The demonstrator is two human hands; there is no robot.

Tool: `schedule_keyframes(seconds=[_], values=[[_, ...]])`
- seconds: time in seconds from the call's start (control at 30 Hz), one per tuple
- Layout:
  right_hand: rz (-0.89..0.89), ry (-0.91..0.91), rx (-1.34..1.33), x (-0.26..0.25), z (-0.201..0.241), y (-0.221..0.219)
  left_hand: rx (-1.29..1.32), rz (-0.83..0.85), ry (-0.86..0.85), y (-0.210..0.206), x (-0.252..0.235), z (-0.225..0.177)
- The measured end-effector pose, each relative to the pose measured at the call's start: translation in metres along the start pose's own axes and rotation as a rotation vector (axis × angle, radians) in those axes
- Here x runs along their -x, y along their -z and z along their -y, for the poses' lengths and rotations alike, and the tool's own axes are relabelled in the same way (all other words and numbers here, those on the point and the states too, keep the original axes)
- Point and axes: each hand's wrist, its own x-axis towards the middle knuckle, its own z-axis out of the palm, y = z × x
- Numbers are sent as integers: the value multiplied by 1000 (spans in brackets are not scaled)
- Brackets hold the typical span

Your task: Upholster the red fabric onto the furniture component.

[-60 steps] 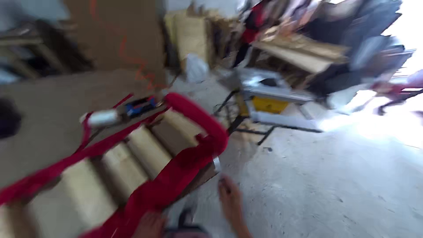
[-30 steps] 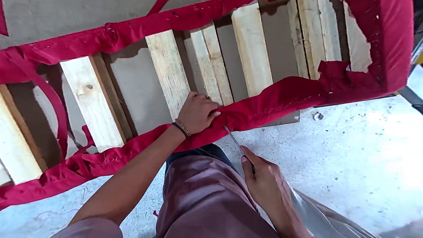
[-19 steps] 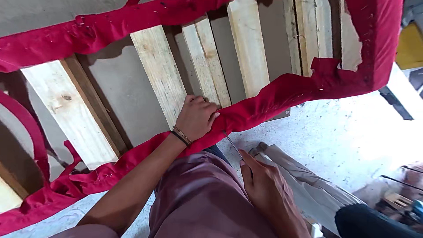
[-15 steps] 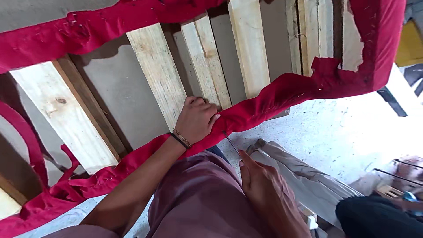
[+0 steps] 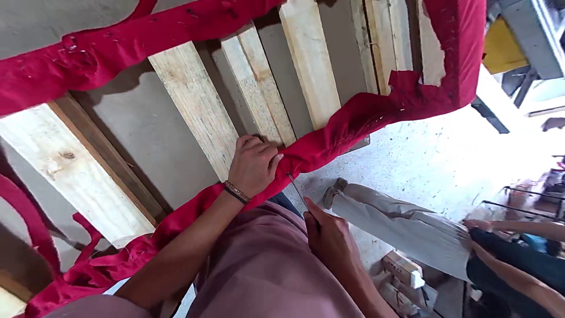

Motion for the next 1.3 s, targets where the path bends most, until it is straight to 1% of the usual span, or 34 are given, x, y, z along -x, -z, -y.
schedule_keyframes(seconds=[0.07,0.1,0.13,0.2,0.27,0.37,0.4,0.43,0.47,0.5,0.53,0.57,0.6,0.63,0.67,0.7,0.73,0.77,0.8,0.83,0.87,1.0,1.17,1.3], values=[[69,-50,160,2,9,1,-14,0,0,0,1,-1],[35,-31,147,4,3,-6,-17,-5,-3,1,0,-1],[-46,22,68,7,-11,-22,-16,-3,0,2,0,-2],[-219,158,-180,-5,-46,-71,-20,8,21,6,-6,-2],[-276,210,-326,-12,-62,-105,-28,46,41,6,-6,-4],[-255,176,-313,-17,-55,-109,-70,87,77,8,-9,-7],[-237,148,-336,-14,-51,-110,-82,101,81,8,-8,-7],[-252,136,-418,-12,-50,-111,-93,107,79,9,-7,-8],[-294,138,-608,-12,-50,-109,-99,104,72,9,-8,-7],[-347,135,-926,-10,-50,-100,-107,104,68,9,-8,-8],[-411,127,-1263,-6,-49,-79,-113,113,65,9,-8,-8],[-494,138,-1550,-5,-51,-47,-122,125,67,9,-11,-9],[-542,178,-1666,-6,-58,-19,-128,125,86,8,-12,-10],[-559,176,-1623,0,-65,-12,-134,137,108,10,-9,-10],[-517,109,-1456,13,-69,-22,-142,169,104,14,-4,-11],[-412,55,-1227,20,-71,-33,-149,201,84,16,-5,-12],[-307,53,-991,16,-69,-39,-154,219,70,18,-14,-11],[-245,83,-745,12,-64,-41,-152,231,58,20,-21,-9],[-232,111,-527,11,-56,-42,-142,234,45,21,-23,-7],[-218,125,-383,13,-49,-43,-132,235,38,21,-20,-5],[-189,127,-293,16,-43,-43,-125,231,35,19,-14,-5],[-156,118,-177,6,-33,-31,-99,136,1,16,-15,0],[-90,96,-38,7,-20,-8,-70,113,-1,14,-14,0],[-66,88,47,8,-9,1,-54,85,-11,14,-13,1]])
